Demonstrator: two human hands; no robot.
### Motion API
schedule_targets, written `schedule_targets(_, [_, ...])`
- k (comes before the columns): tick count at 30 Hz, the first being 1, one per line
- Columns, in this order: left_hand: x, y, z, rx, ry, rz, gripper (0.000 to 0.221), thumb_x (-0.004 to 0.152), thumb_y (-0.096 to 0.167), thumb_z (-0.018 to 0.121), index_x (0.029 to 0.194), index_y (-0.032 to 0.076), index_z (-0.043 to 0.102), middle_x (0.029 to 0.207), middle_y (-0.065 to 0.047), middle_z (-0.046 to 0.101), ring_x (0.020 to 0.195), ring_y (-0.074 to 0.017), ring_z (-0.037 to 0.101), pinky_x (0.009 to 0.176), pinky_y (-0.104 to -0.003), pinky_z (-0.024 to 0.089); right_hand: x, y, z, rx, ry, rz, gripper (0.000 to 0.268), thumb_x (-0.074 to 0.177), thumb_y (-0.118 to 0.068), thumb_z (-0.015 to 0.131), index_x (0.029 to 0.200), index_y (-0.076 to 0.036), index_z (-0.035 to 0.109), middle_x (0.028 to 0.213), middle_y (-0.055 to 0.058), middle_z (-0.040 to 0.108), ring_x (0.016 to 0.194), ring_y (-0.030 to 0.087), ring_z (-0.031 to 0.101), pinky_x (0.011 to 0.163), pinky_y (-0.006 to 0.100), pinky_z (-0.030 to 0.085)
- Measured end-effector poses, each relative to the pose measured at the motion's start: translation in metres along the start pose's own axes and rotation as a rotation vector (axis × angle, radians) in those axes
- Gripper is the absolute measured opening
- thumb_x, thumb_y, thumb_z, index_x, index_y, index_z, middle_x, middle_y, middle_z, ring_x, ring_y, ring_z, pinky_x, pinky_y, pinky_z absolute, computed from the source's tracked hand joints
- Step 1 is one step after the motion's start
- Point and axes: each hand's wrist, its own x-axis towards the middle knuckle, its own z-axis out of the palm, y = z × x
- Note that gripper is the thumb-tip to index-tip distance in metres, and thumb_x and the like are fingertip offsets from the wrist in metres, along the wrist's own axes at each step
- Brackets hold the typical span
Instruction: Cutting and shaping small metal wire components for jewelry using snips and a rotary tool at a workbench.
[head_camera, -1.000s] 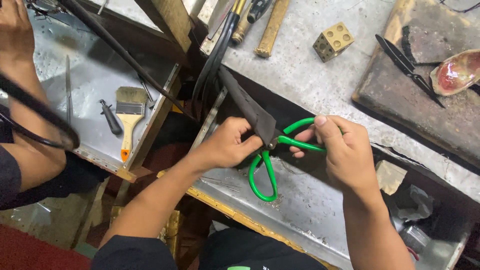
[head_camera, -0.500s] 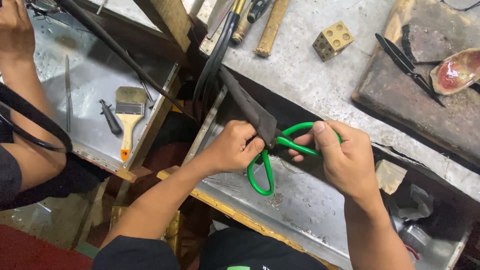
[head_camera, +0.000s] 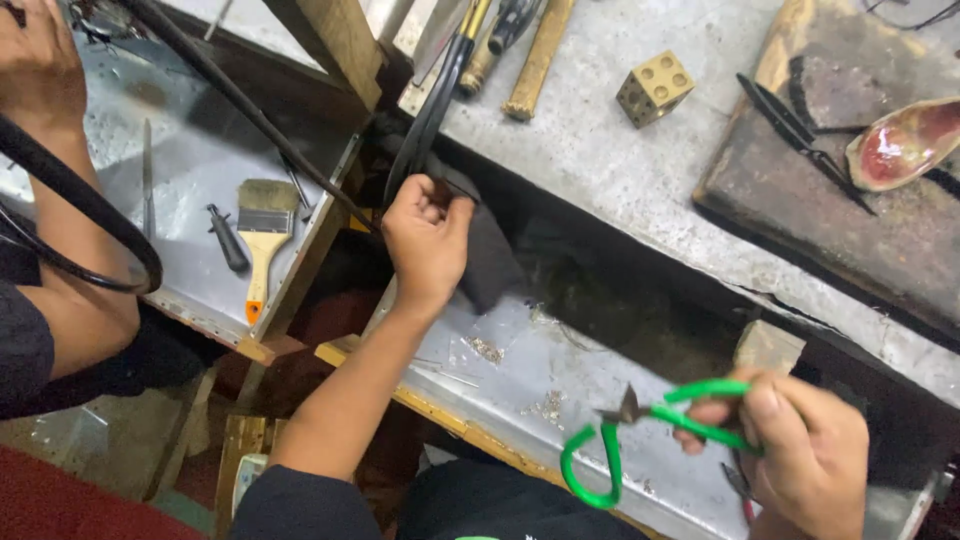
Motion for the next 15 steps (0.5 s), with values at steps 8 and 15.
schedule_targets(8, [0.040, -0.121, -0.013, 1.040, 0.211, 0.328, 0.049, 0.076, -0.021, 0.054, 0.121, -0.006, 0.065, 0.112, -0.025, 0.063, 0.096, -0.0455, 0.065, 0.082, -0.051, 0.058, -0.042, 0.036, -0.028, 0.242, 0.022, 0.065, 0.051, 0.098, -0.026, 0.058, 0.072, 0.017, 0.070, 0.059, 0.023, 0.060, 0.044, 0.035, 0.071, 0.044, 0.036, 0.060])
schedule_targets(15, [0.055, -0.107, -0.021, 0.934, -0.008, -0.228, 0.049, 0.100, 0.026, 0.044, 0.141, 0.002, 0.049, 0.150, -0.032, 0.027, 0.135, -0.0553, 0.036, 0.110, -0.063, 0.036, -0.050, 0.078, -0.043, 0.371, 0.022, 0.154, 0.050, 0.098, -0.023, 0.061, 0.076, 0.022, 0.069, 0.065, 0.028, 0.062, 0.044, 0.042, 0.069, 0.043, 0.044, 0.060])
